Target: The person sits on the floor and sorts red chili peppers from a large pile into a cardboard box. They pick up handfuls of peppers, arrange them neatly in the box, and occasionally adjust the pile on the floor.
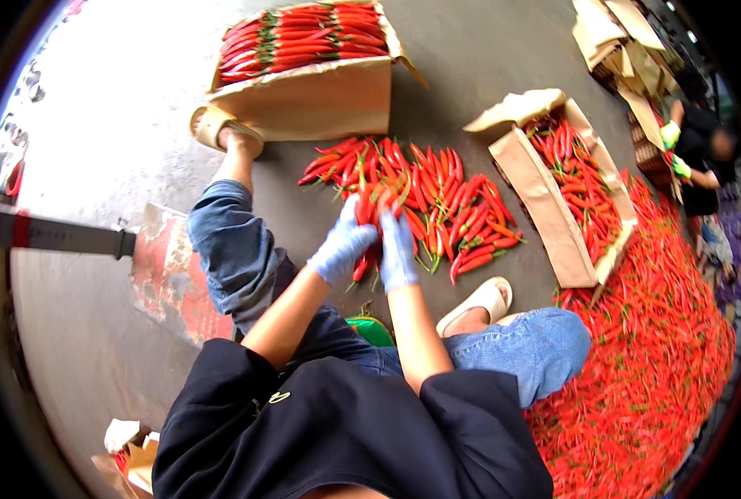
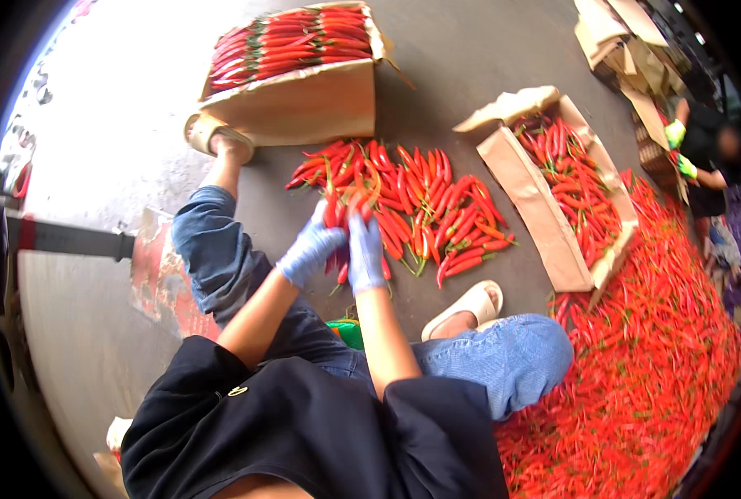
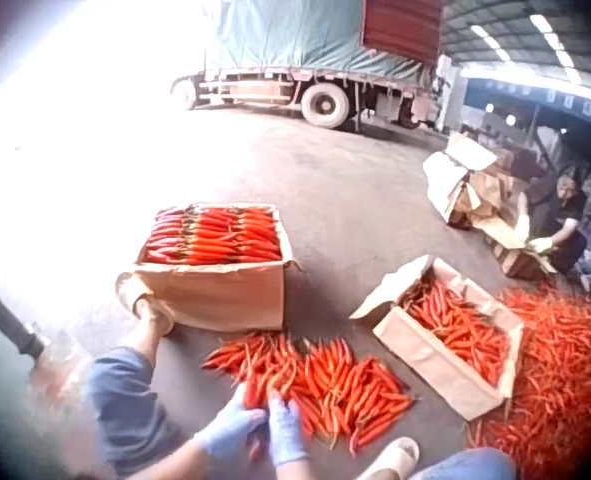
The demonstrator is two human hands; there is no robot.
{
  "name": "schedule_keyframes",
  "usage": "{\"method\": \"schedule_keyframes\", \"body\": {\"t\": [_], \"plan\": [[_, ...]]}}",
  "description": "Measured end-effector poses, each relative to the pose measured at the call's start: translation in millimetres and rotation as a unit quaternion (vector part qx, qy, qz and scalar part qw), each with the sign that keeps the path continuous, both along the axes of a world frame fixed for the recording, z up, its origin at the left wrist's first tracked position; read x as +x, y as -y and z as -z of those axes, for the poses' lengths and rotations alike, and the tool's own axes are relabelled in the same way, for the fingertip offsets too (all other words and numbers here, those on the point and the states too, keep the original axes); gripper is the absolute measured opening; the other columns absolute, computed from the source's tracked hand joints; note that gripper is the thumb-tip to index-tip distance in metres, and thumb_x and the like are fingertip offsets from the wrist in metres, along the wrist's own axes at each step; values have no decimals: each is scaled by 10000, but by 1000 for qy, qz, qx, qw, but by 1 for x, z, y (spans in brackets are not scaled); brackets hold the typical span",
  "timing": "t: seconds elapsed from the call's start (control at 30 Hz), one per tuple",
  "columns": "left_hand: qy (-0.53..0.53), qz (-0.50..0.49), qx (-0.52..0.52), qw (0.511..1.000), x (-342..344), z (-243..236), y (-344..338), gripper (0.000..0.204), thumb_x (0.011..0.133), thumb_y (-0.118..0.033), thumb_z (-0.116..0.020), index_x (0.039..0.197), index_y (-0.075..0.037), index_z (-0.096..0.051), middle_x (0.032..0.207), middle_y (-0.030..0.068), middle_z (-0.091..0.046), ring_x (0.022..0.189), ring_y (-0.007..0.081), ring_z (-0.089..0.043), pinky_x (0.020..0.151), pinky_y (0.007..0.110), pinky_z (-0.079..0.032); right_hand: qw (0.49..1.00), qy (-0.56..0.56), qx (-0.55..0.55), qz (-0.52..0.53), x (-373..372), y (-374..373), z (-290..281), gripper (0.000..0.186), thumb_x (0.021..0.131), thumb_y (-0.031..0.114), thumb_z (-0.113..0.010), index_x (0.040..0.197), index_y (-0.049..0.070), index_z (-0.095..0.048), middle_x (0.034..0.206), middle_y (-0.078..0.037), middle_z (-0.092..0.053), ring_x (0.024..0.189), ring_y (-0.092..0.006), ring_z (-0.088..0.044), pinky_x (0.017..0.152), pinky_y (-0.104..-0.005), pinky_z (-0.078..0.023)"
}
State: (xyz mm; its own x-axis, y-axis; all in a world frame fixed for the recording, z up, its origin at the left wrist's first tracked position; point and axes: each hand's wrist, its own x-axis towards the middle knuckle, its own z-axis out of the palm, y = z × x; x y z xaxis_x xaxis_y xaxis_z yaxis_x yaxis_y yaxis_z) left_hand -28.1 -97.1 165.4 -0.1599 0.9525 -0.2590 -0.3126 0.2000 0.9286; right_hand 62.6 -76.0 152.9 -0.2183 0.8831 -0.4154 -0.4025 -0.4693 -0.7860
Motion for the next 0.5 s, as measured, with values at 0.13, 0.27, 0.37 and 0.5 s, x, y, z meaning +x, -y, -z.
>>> {"method": "schedule_keyframes", "body": {"t": [0.13, 0.27, 0.37, 0.5], "plan": [[-353, 28, -96, 930, 30, 39, 73, 626, 735, -135, -594, 1308, -103, -342, 1217, 263, -398, 1134, 434, -436, 968, 412, -384, 978, -145, -147, 3, 24, 84, 64, 408, 879, 209, -521, 1264, 102, -437, 1156, -100, -538, 1036, -250, -542, 874, -386, -463], [-286, 7, -106, 952, 45, 17, 98, 652, 696, -79, -559, 1312, -114, -347, 1232, 246, -377, 1144, 408, -425, 981, 396, -359, 981, -119, -155, 19, 28, 90, 52, 347, 873, 166, -525, 1210, 106, -466, 1109, -93, -553, 983, -247, -557, 863, -367, -466], [-332, -17, -48, 942, 43, 16, 84, 619, 697, -131, -594, 1282, -73, -398, 1194, 200, -436, 1154, 335, -427, 970, 362, -357, 978, -179, -107, 14, 28, 82, 38, 366, 880, 216, -532, 1215, 95, -446, 1118, -100, -530, 1008, -226, -530, 901, -341, -443], [-225, 67, -62, 970, 60, -32, 50, 520, 755, -233, -635, 1218, -88, -446, 1020, 99, -532, 924, 197, -530, 828, 308, -445, 992, -101, -63, 33, 52, 63, -42, 341, 873, 281, -551, 1137, 70, -500, 1008, -85, -568, 940, -192, -555, 815, -318, -457]]}}
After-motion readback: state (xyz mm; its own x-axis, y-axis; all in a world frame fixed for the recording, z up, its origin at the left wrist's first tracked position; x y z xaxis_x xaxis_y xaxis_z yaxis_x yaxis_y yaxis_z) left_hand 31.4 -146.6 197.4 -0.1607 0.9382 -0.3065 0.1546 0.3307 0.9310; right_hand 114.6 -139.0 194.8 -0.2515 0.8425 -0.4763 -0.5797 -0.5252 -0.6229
